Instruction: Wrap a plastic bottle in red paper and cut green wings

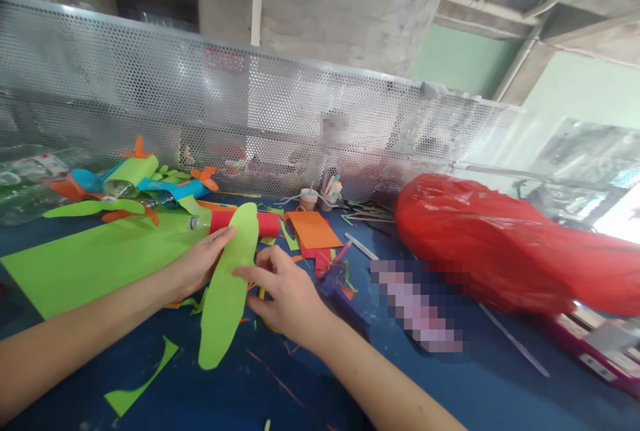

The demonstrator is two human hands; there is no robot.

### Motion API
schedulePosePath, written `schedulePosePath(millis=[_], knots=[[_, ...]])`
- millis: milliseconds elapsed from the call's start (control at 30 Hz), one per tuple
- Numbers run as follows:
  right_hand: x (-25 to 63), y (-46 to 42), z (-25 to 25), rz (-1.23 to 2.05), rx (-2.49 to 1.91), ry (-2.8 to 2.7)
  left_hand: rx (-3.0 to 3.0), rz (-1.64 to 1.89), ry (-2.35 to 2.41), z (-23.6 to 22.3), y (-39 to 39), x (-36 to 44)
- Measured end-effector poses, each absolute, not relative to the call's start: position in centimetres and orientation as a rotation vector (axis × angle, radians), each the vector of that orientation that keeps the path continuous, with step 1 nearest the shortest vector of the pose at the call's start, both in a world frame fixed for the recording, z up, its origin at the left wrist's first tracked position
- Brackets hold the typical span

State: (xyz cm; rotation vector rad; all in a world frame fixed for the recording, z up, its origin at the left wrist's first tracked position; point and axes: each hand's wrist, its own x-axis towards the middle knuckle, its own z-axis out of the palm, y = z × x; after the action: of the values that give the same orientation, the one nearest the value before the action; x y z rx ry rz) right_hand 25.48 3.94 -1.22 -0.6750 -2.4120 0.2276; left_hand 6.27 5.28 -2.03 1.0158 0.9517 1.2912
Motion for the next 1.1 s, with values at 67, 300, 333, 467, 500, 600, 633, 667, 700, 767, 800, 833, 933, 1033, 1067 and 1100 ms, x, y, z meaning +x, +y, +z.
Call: schedulePosePath(millis=[67, 300, 333, 467, 500, 600, 633, 667, 700, 767, 800, 833, 933, 1033, 1067, 1100], knots=[[25.4, 4.0, -1.2, 0.297, -0.647, -2.41, 1.01, 1.272, 0.939, -1.8, 4.9, 6.5], [24.9, 4.9, -1.4, 0.603, -0.937, -1.964, 0.99, 1.181, 0.808, -1.6, 4.3, 7.1], [24.9, 5.1, -1.5, 0.614, -0.992, -1.92, 0.987, 1.161, 0.785, -1.6, 4.3, 7.1], [25.2, 5.8, -1.8, 0.622, -1.104, -1.812, 0.91, 1.054, 0.668, -1.6, 4.5, 7.2], [25.3, 5.9, -1.8, 0.612, -1.112, -1.807, 0.884, 1.027, 0.639, -1.6, 4.5, 7.2], [25.4, 5.9, -1.8, 0.582, -1.139, -1.815, 0.892, 1.002, 0.589, -1.7, 4.4, 7.3], [25.4, 5.9, -1.8, 0.578, -1.149, -1.817, 0.936, 1.012, 0.586, -1.8, 4.4, 7.3], [25.4, 5.9, -1.8, 0.576, -1.157, -1.82, 0.996, 1.027, 0.596, -1.9, 4.3, 7.4], [25.4, 5.9, -1.8, 0.578, -1.163, -1.825, 1.059, 1.04, 0.617, -2.0, 4.3, 7.4], [25.4, 5.8, -1.8, 0.586, -1.169, -1.838, 1.166, 1.05, 0.685, -2.2, 4.2, 7.5], [25.4, 5.7, -1.7, 0.588, -1.174, -1.845, 1.198, 1.046, 0.718, -2.3, 4.2, 7.5], [25.3, 5.7, -1.7, 0.578, -1.179, -1.848, 1.216, 1.04, 0.742, -2.3, 4.2, 7.5], [25.3, 5.5, -1.4, 0.528, -1.176, -1.824, 1.221, 1.025, 0.722, -2.3, 4.2, 7.5], [25.3, 5.6, -1.3, 0.575, -1.082, -1.772, 1.201, 0.996, 0.651, -2.3, 4.2, 7.5], [25.3, 5.7, -1.3, 0.62, -1.046, -1.769, 1.196, 0.98, 0.634, -2.4, 4.1, 7.6], [25.4, 5.9, -1.4, 0.664, -1.02, -1.775, 1.192, 0.963, 0.622, -2.4, 4.1, 7.6]])
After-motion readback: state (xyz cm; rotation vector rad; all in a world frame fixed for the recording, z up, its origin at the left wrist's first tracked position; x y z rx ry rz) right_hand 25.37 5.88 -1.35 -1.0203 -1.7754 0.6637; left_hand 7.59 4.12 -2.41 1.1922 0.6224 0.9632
